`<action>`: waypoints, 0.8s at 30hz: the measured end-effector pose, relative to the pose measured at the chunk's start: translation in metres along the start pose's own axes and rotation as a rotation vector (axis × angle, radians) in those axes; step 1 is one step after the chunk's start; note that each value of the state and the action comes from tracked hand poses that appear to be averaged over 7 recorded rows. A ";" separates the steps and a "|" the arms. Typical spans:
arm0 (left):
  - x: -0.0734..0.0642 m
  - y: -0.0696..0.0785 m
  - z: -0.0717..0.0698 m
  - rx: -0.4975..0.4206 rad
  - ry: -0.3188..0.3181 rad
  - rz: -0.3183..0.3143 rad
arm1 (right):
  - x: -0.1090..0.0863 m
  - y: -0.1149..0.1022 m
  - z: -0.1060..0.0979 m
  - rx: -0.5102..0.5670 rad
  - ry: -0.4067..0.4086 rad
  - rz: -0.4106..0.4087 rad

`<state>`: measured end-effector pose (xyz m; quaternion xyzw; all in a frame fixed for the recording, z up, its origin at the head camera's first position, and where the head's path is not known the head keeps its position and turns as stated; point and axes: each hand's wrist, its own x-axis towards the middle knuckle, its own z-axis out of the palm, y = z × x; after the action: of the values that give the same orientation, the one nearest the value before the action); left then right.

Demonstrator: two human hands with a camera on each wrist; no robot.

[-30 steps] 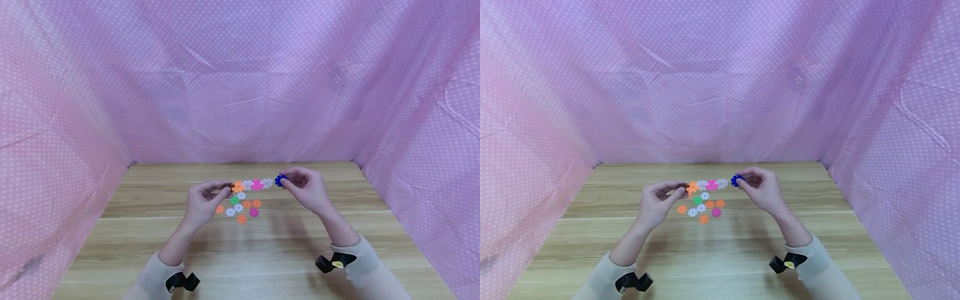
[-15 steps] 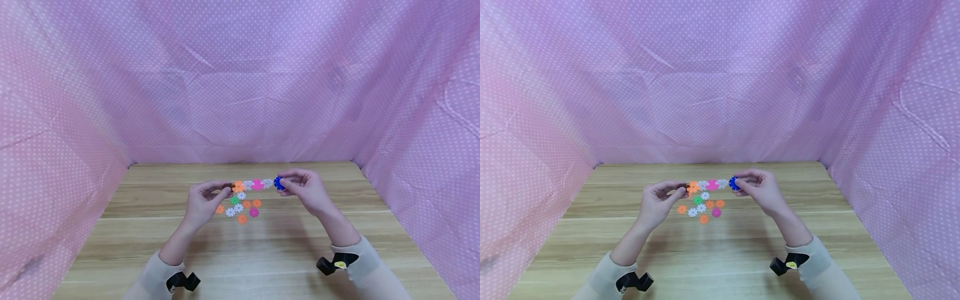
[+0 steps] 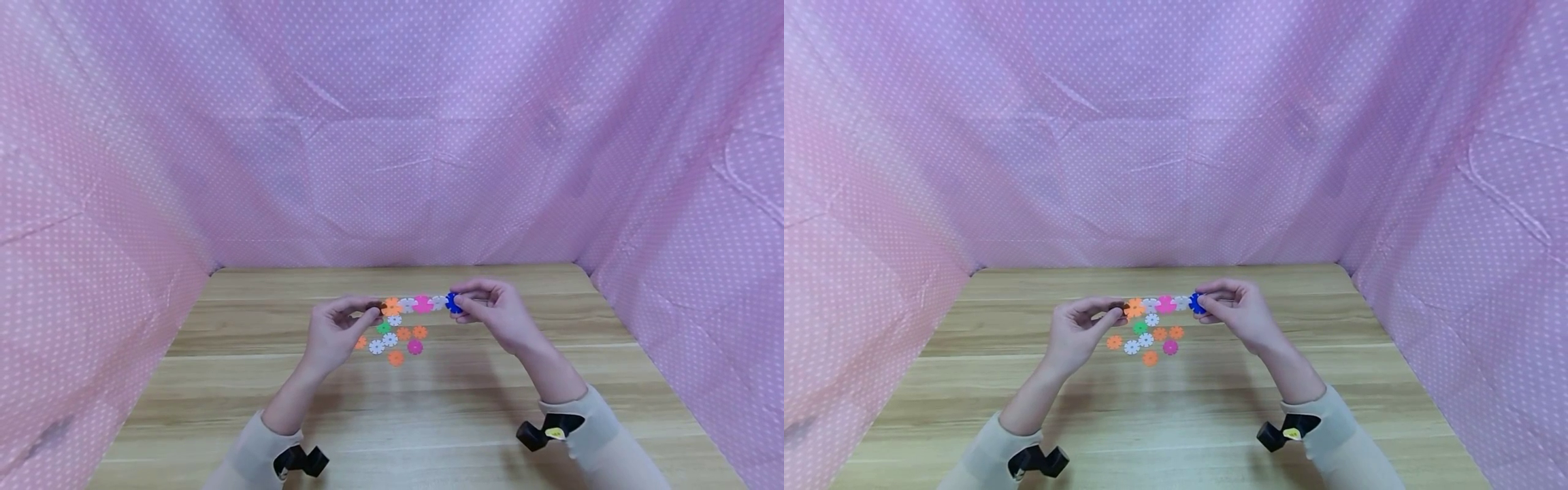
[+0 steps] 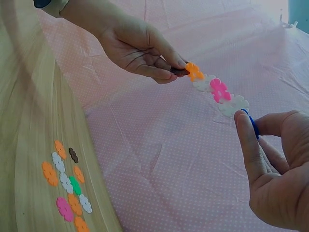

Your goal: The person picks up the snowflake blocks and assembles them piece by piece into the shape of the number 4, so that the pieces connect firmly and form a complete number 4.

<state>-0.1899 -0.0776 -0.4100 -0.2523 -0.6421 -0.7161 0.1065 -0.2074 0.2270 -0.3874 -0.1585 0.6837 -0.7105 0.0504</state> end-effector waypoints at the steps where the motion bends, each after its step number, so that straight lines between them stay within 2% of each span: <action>1: 0.000 0.000 0.000 0.002 -0.002 -0.001 | 0.000 0.000 0.000 -0.001 0.001 0.001; 8: -0.003 0.002 0.000 0.090 -0.002 -0.019 | -0.001 0.002 0.002 -0.017 0.007 0.029; 15: -0.005 0.003 -0.001 0.139 0.013 -0.037 | -0.003 0.003 0.004 -0.017 0.002 0.043; 24: -0.006 0.001 0.000 0.161 0.016 -0.007 | -0.003 0.003 0.003 -0.013 0.006 0.064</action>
<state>-0.1842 -0.0784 -0.4116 -0.2348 -0.6976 -0.6645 0.1292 -0.2044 0.2251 -0.3906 -0.1346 0.6932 -0.7046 0.0700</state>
